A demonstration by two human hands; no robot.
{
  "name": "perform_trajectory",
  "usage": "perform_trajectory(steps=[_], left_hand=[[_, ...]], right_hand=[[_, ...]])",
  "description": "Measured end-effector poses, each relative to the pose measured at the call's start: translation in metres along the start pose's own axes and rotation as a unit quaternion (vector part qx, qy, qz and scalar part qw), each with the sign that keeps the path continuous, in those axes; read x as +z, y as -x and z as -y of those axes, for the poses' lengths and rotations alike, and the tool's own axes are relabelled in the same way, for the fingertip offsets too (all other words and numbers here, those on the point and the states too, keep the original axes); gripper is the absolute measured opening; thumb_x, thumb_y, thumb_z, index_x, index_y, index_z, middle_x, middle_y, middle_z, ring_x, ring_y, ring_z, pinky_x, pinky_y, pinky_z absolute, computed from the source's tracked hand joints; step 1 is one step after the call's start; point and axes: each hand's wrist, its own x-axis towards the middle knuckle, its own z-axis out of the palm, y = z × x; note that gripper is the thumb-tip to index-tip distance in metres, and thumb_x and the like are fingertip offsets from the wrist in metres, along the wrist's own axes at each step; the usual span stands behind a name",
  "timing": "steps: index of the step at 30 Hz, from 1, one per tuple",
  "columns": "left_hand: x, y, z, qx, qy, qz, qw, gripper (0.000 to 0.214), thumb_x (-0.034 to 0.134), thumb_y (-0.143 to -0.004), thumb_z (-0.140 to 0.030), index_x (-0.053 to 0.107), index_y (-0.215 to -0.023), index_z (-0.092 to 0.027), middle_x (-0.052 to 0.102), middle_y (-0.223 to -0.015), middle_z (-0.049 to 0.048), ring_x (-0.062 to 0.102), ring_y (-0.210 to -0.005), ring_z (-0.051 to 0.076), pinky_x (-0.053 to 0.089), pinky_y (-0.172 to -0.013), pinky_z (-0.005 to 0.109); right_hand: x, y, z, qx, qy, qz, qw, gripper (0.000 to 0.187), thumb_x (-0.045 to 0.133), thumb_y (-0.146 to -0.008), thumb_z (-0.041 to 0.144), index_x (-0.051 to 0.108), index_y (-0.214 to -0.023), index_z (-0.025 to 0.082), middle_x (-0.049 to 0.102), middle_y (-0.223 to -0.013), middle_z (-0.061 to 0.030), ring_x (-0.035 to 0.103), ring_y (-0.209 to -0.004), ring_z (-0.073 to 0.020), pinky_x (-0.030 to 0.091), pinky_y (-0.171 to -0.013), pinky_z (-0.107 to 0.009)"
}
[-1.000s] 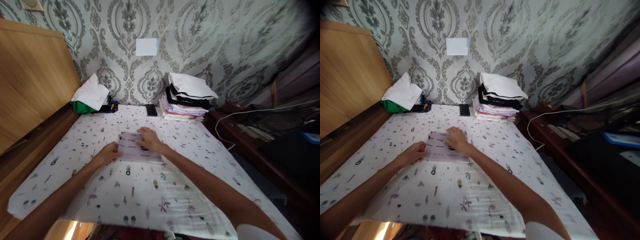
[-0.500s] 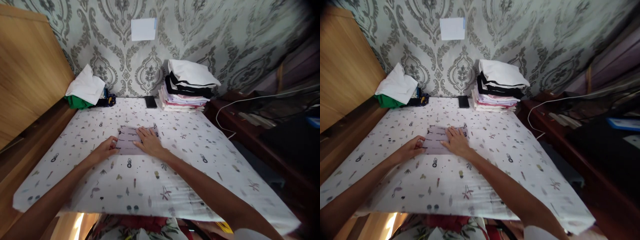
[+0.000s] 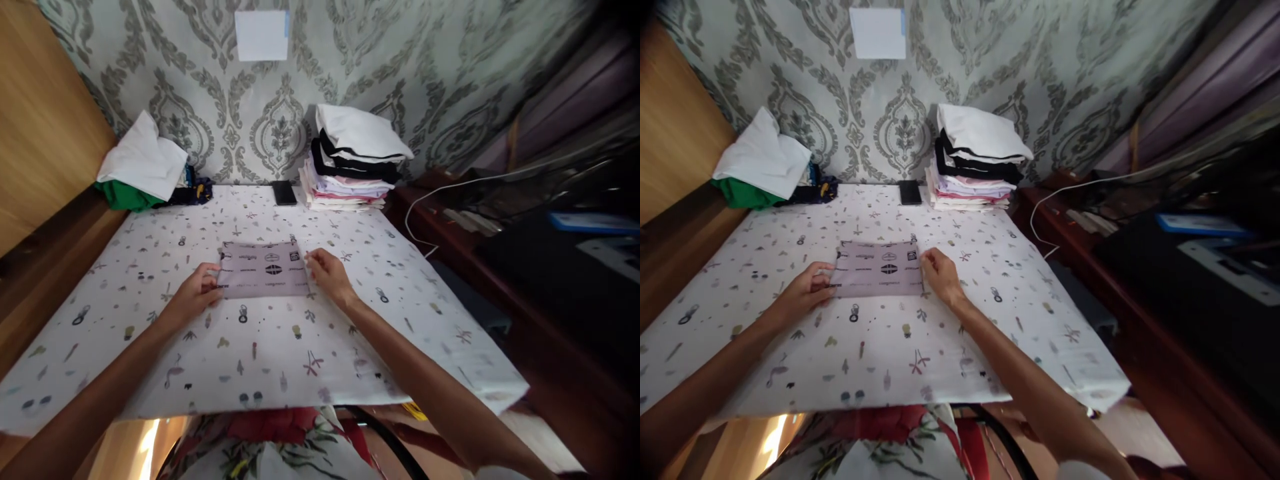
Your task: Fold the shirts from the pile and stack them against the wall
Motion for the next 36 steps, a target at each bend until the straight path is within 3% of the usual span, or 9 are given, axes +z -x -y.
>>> perform_trajectory(steps=[3,7,15,18,21,24,27,31,36], left_hand=[[0.001,0.0,-0.003,-0.007,-0.005,-0.001,1.0,0.051,0.066,-0.072,-0.037,0.044,-0.115,-0.022,0.051,-0.066,-0.0068,0.053,-0.053,0.013,0.031,-0.045,0.021],[0.003,0.0,-0.004,-0.016,-0.019,-0.016,1.0,0.054,0.065,-0.071,-0.043,0.044,-0.115,-0.021,0.051,-0.066,-0.006,0.055,-0.054,0.015,0.03,-0.044,0.022],[-0.001,0.001,-0.008,0.014,-0.073,-0.002,0.997,0.047,0.057,-0.078,-0.043,0.045,-0.117,-0.02,0.045,-0.058,-0.0094,0.044,-0.049,0.013,0.033,-0.051,0.025],[-0.002,0.004,-0.011,0.028,-0.128,-0.024,0.991,0.04,0.057,-0.08,-0.042,0.048,-0.113,-0.021,0.048,-0.059,-0.0084,0.046,-0.052,0.014,0.033,-0.053,0.026],[-0.002,0.011,-0.013,-0.003,-0.133,-0.058,0.989,0.04,0.059,-0.081,-0.044,0.048,-0.113,-0.023,0.053,-0.058,-0.0084,0.051,-0.051,0.015,0.039,-0.054,0.027],[0.001,0.021,-0.012,-0.091,0.025,-0.061,0.994,0.046,0.067,-0.081,-0.043,0.046,-0.116,-0.023,0.066,-0.069,-0.0027,0.065,-0.063,0.02,0.053,-0.06,0.032],[0.013,0.032,-0.013,-0.167,0.252,-0.058,0.952,0.04,0.076,-0.077,-0.029,0.052,-0.108,-0.019,0.074,-0.097,0.0113,0.073,-0.092,0.025,0.06,-0.08,0.039],[0.04,0.047,-0.014,-0.149,0.406,-0.109,0.895,0.012,0.071,-0.079,-0.016,0.061,-0.086,-0.017,0.073,-0.11,0.0131,0.064,-0.121,0.029,0.057,-0.099,0.039],[0.068,0.045,-0.005,-0.113,0.488,-0.149,0.852,0.003,0.068,-0.083,-0.019,0.067,-0.086,-0.019,0.071,-0.118,0.0088,0.054,-0.133,0.027,0.054,-0.105,0.042]], right_hand=[[-0.006,0.027,-0.003,0.038,0.022,0.024,0.999,0.018,0.052,-0.084,0.036,0.059,-0.094,0.022,0.061,-0.071,0.0013,0.055,-0.06,-0.0153,0.046,-0.058,-0.028],[0.001,0.046,-0.001,0.035,0.05,0.038,0.997,0.034,0.058,-0.079,0.026,0.056,-0.112,0.025,0.065,-0.081,0.0019,0.058,-0.067,-0.0159,0.047,-0.065,-0.029],[-0.001,0.042,0.002,0.02,0.093,0.07,0.993,0.037,0.053,-0.08,0.018,0.051,-0.117,0.024,0.063,-0.079,0.0026,0.06,-0.071,-0.017,0.047,-0.069,-0.03],[-0.006,0.041,0.003,0.009,0.12,0.097,0.988,0.033,0.052,-0.083,0.017,0.052,-0.115,0.024,0.064,-0.077,0.0031,0.061,-0.07,-0.0171,0.047,-0.07,-0.031],[-0.011,0.027,0.011,-0.012,0.184,0.095,0.978,0.029,0.053,-0.087,0.025,0.056,-0.116,0.024,0.068,-0.088,-0.0016,0.063,-0.08,-0.02,0.048,-0.07,-0.032],[-0.004,-0.006,0.028,-0.09,0.24,0.09,0.962,0.037,0.054,-0.09,0.034,0.058,-0.124,0.02,0.064,-0.121,-0.0114,0.06,-0.11,-0.0263,0.05,-0.085,-0.037],[0.018,-0.05,0.045,-0.159,0.278,0.177,0.931,0.052,0.058,-0.091,0.037,0.051,-0.137,0.016,0.055,-0.138,-0.0159,0.05,-0.128,-0.0301,0.043,-0.102,-0.041],[0.047,-0.097,0.056,-0.153,0.327,0.278,0.89,0.051,0.066,-0.085,0.045,0.058,-0.128,0.018,0.061,-0.131,-0.0139,0.054,-0.123,-0.0314,0.047,-0.094,-0.038],[0.055,-0.116,0.056,-0.155,0.333,0.288,0.884,0.037,0.076,-0.075,0.038,0.065,-0.106,0.019,0.067,-0.116,-0.0093,0.062,-0.107,-0.0273,0.048,-0.082,-0.031]])
